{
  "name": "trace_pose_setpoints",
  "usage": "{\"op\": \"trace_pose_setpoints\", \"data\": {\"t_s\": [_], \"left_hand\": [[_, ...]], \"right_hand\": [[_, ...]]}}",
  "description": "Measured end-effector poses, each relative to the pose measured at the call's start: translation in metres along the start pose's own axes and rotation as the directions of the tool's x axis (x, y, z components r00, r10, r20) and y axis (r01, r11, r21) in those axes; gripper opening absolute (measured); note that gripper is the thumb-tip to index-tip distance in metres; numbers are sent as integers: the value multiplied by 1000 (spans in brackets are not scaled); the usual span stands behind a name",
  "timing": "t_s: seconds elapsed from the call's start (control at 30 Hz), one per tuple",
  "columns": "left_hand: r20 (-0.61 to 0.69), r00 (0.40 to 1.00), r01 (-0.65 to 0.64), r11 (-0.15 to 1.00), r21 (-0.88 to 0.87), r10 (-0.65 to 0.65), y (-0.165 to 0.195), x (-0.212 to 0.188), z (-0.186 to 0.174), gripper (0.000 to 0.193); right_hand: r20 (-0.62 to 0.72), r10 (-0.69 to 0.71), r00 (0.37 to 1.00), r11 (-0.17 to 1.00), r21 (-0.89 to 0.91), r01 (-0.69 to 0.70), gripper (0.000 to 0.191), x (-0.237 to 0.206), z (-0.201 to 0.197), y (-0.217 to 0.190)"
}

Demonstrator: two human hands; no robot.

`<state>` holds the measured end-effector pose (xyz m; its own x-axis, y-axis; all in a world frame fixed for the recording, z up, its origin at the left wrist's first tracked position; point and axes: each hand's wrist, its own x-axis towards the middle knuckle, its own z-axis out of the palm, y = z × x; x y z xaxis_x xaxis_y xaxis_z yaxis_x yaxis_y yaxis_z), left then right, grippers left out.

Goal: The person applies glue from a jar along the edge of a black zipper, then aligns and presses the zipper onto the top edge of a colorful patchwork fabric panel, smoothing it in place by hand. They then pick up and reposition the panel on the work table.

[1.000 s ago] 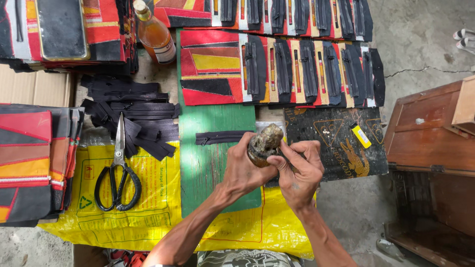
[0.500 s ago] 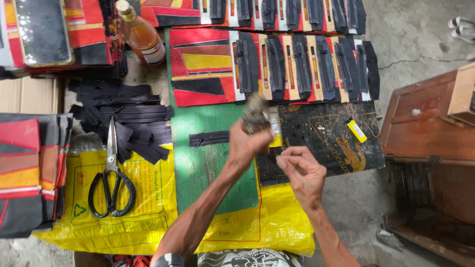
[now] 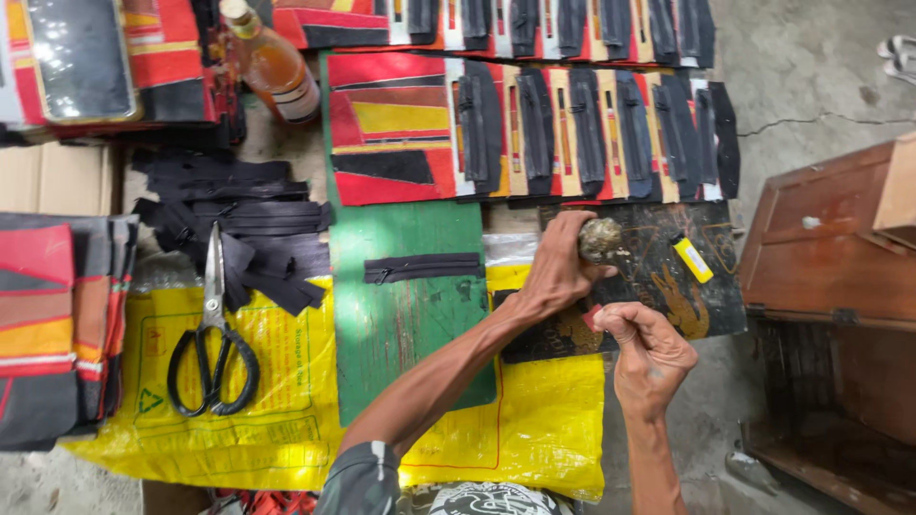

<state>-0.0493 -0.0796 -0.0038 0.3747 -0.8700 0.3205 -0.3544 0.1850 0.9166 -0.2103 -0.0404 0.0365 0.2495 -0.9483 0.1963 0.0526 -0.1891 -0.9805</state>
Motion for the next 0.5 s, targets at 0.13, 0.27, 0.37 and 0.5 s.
{"op": "trace_pose_setpoints", "data": {"t_s": [0.13, 0.27, 0.37, 0.5], "left_hand": [[-6, 997, -80, 993, 93, 81, 3, 7, 0, 82], [41, 993, -117, 990, 73, 114, 6, 5, -13, 97], [63, 991, -126, 963, 238, 114, -2, -26, -61, 72], [22, 1000, -12, 783, 622, -2, -21, -69, -157, 36]], "right_hand": [[82, -10, 997, 985, 173, -4, 7, 6, 15, 1], [240, 101, 965, 936, 306, -174, 19, 13, 21, 2], [328, 126, 936, 923, 306, -232, 24, 10, 18, 6], [413, 236, 880, 889, 274, -367, 30, 4, 20, 22]]}}
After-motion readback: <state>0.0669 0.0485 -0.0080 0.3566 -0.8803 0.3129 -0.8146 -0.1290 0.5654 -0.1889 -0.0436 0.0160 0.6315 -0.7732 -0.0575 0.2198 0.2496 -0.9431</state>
